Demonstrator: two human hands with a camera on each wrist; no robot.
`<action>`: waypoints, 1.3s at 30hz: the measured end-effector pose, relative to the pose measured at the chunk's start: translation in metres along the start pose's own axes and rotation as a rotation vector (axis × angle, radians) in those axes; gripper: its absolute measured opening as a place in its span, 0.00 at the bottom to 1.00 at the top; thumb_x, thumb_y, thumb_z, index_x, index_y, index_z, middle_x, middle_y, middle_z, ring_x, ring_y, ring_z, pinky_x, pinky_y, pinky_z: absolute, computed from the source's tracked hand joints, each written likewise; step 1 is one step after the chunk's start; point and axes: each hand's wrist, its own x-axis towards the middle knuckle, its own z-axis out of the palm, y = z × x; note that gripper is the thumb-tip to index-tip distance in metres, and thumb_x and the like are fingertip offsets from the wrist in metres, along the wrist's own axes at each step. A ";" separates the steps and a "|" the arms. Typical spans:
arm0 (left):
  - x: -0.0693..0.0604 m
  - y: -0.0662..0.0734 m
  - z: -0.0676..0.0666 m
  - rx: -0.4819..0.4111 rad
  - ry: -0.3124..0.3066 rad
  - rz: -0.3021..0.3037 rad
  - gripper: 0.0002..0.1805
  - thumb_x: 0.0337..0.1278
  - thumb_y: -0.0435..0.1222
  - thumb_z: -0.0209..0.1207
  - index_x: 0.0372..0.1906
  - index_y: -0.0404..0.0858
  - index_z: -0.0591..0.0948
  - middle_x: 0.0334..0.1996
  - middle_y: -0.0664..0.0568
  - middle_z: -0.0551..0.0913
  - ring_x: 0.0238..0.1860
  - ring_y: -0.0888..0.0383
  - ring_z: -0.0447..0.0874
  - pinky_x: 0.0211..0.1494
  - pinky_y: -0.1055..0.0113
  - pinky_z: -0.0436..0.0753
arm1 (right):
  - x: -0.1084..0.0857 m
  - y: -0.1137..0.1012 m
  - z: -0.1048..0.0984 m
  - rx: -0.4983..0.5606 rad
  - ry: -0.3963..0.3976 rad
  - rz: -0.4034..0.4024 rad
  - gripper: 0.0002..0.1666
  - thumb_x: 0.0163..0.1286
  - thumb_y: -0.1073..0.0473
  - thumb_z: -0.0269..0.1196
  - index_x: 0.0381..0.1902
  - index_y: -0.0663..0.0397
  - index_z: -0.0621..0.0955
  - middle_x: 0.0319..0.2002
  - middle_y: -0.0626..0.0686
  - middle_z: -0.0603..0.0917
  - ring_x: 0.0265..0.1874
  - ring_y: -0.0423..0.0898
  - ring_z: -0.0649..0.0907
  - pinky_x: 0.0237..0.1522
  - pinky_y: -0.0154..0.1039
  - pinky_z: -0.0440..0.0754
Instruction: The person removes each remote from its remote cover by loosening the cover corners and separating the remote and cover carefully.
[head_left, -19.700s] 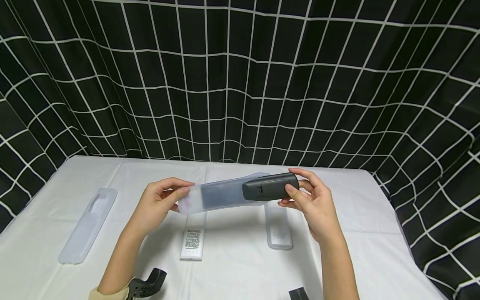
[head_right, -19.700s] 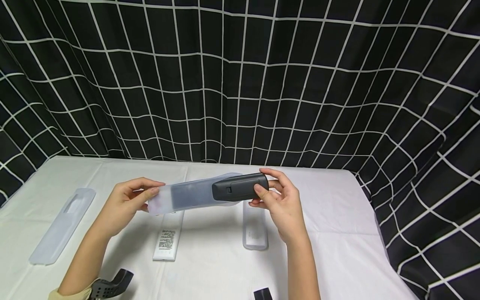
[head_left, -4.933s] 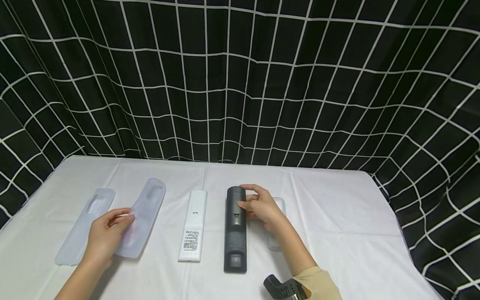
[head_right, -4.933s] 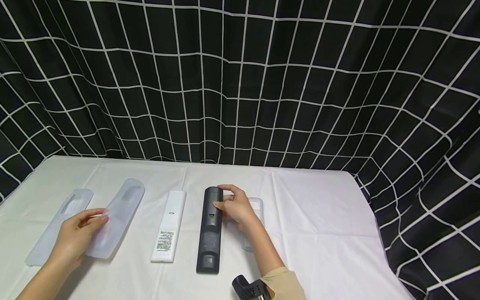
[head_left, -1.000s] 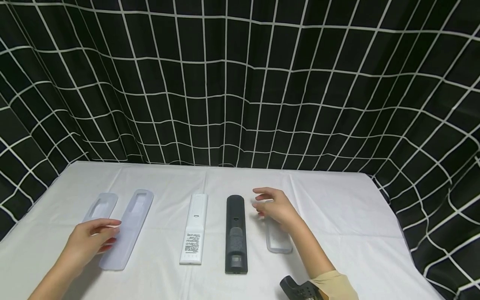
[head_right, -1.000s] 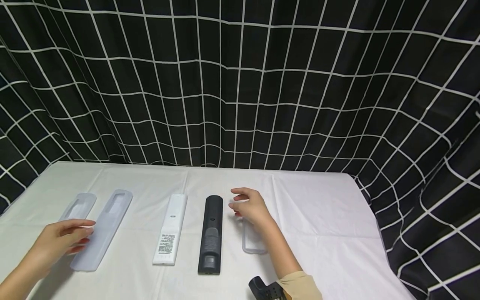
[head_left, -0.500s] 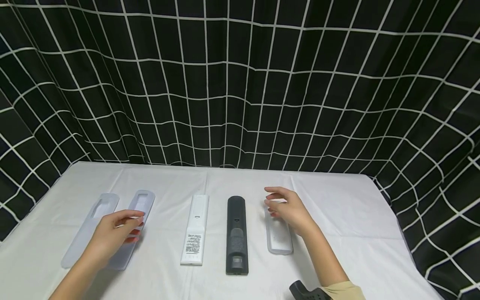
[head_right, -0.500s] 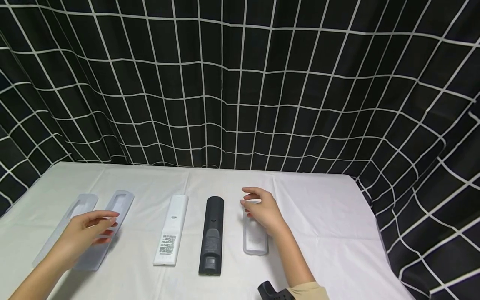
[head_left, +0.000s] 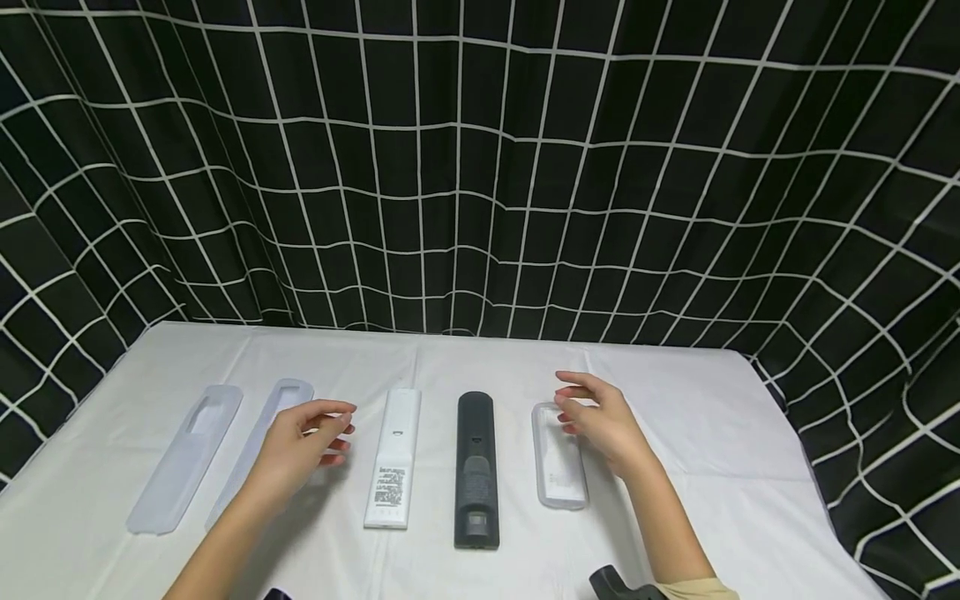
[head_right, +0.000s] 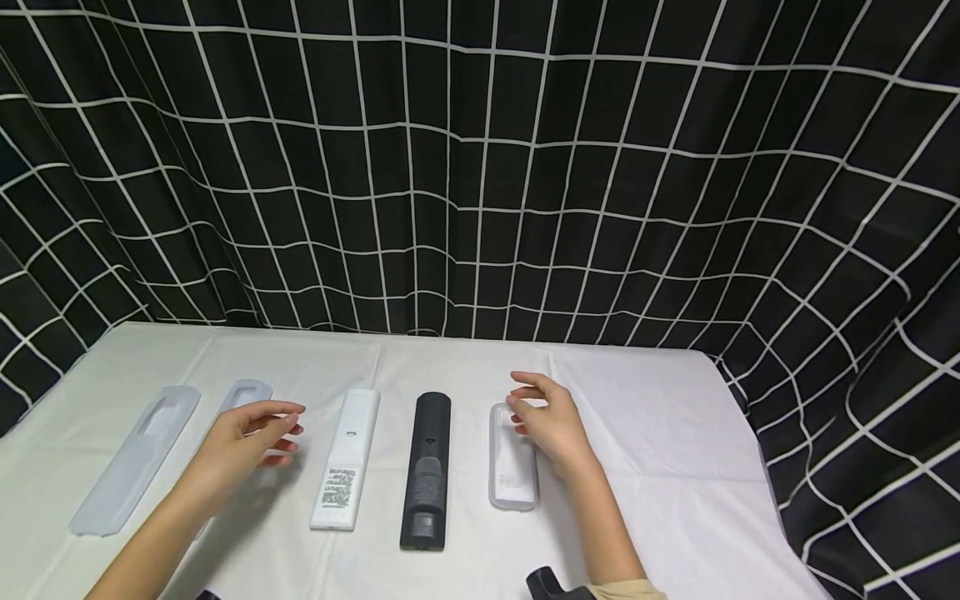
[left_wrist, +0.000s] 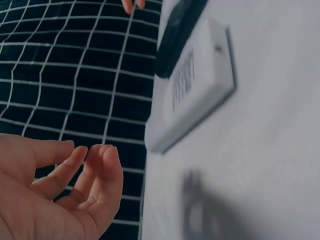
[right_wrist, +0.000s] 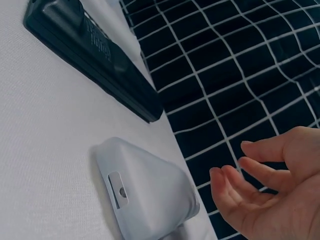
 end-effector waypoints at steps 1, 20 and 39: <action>0.000 0.002 0.004 -0.004 0.001 0.001 0.17 0.77 0.31 0.57 0.62 0.25 0.81 0.46 0.39 0.87 0.38 0.55 0.88 0.39 0.69 0.89 | 0.000 0.000 0.000 0.001 0.004 0.003 0.28 0.79 0.68 0.56 0.74 0.70 0.70 0.59 0.68 0.79 0.40 0.46 0.84 0.42 0.35 0.87; 0.010 0.024 0.080 -0.074 -0.040 0.066 0.13 0.73 0.28 0.60 0.56 0.28 0.85 0.42 0.36 0.87 0.33 0.53 0.88 0.37 0.66 0.90 | -0.001 0.008 -0.008 -0.032 0.069 0.031 0.29 0.80 0.66 0.58 0.74 0.69 0.71 0.62 0.70 0.78 0.45 0.49 0.85 0.44 0.35 0.88; 0.019 0.037 0.140 -0.143 -0.129 0.089 0.17 0.72 0.30 0.61 0.61 0.27 0.81 0.41 0.35 0.87 0.33 0.56 0.88 0.37 0.65 0.92 | 0.000 0.019 -0.006 -0.081 0.090 0.056 0.28 0.79 0.64 0.58 0.73 0.68 0.72 0.63 0.70 0.77 0.50 0.52 0.82 0.45 0.32 0.86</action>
